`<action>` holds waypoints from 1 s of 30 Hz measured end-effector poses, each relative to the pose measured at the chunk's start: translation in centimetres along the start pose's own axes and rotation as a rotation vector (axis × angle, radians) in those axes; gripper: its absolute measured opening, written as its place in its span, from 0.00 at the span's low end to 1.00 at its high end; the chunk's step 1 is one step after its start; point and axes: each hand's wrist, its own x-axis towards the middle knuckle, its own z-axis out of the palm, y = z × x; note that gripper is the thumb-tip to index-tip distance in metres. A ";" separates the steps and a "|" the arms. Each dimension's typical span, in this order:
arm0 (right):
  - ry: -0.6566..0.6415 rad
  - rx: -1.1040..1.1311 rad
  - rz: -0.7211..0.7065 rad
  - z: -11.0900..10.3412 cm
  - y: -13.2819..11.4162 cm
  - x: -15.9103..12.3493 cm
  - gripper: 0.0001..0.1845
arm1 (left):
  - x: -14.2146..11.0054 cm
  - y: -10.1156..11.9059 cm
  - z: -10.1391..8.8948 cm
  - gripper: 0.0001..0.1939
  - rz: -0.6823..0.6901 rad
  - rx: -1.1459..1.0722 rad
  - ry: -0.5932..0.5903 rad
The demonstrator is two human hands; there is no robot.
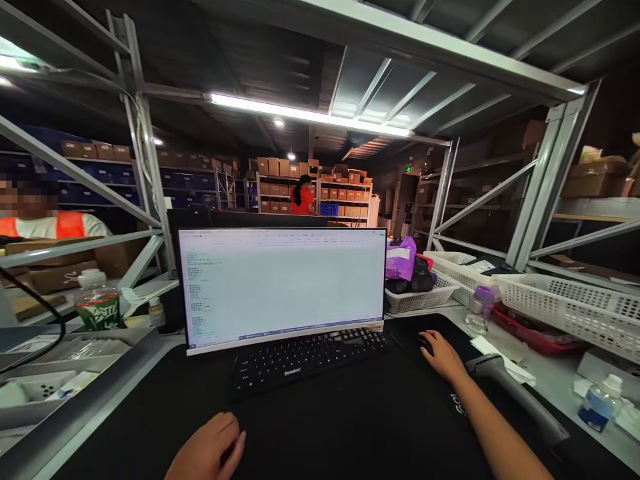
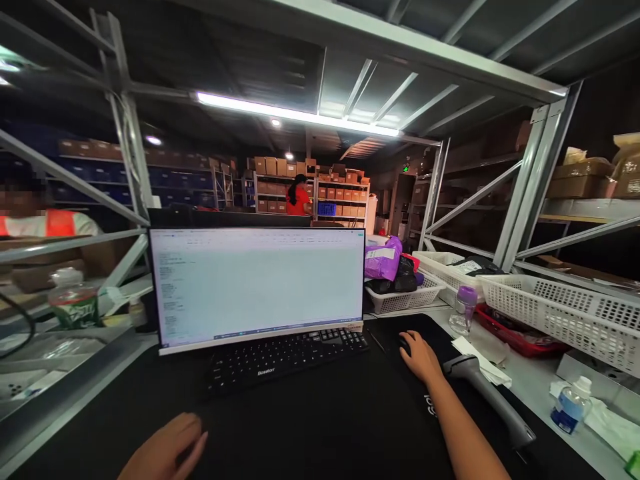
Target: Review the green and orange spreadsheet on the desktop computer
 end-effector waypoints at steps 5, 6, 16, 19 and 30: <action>0.001 0.001 -0.006 0.0 0.5 0.0 0.26 | -1.1 -0.6 1.1 0.20 -0.227 -0.140 -0.226; 0.002 0.003 -0.005 0.1 0.6 0.1 0.26 | -1.3 -0.6 1.3 0.21 -0.270 -0.172 -0.293; 0.005 0.059 -0.089 0.8 2.8 0.3 0.39 | 0.1 0.7 -0.3 0.13 -0.430 -0.252 -0.586; -0.004 0.116 -0.115 2.0 4.5 1.1 0.45 | 0.1 0.9 -0.2 0.09 -0.431 -0.270 -0.545; -0.003 0.122 -0.106 2.7 5.4 1.4 0.48 | 0.6 1.5 -0.9 0.06 -0.436 -0.264 -0.596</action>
